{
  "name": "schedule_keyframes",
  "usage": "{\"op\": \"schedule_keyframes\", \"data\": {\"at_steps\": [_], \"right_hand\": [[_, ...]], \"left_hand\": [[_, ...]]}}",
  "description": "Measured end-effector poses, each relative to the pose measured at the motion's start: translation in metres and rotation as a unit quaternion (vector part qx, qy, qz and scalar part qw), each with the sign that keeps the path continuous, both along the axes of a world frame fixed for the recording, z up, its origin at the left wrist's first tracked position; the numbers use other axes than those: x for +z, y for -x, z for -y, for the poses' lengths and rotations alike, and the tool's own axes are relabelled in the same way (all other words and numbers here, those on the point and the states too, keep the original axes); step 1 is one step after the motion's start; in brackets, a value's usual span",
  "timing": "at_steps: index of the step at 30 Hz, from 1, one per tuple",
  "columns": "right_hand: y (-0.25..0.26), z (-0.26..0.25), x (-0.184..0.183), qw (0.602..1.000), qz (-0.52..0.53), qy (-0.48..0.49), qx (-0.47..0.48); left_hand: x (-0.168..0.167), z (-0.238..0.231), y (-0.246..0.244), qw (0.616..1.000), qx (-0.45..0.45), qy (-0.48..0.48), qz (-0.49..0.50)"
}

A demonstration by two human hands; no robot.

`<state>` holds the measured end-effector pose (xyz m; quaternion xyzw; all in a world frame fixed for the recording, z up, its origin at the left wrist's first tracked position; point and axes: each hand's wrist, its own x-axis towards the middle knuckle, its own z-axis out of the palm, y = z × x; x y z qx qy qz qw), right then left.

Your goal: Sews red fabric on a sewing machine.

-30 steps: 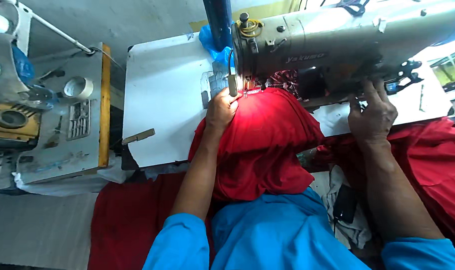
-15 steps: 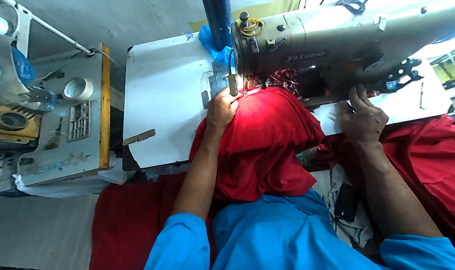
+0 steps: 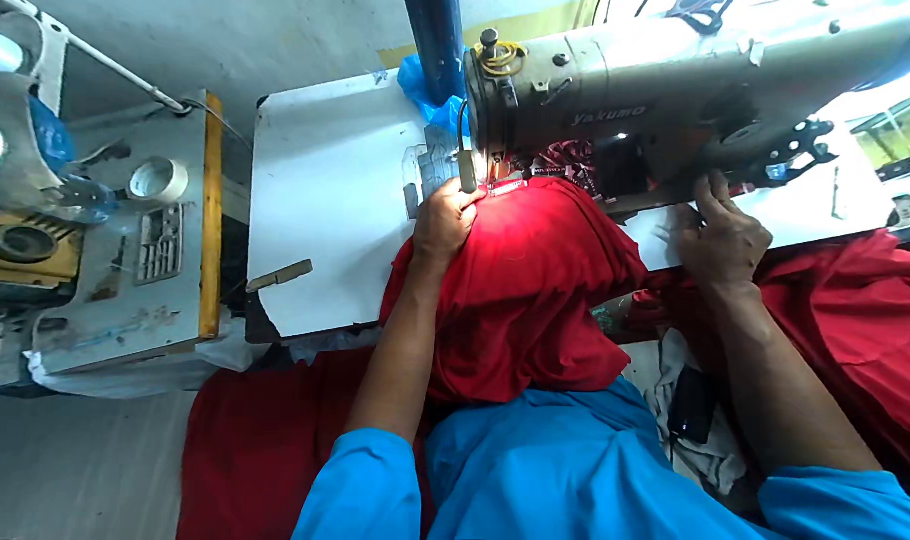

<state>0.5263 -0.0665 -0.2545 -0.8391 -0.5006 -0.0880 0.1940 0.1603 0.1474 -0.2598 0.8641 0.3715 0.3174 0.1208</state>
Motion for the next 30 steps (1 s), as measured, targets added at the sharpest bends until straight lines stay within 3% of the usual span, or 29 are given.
{"op": "schedule_keyframes", "data": {"at_steps": [30], "right_hand": [[0.0004,-0.001,0.0018,1.0,-0.005,0.002,-0.001]], "left_hand": [[-0.0018,0.0038,0.0001,1.0,0.0,0.0,-0.007]]}}
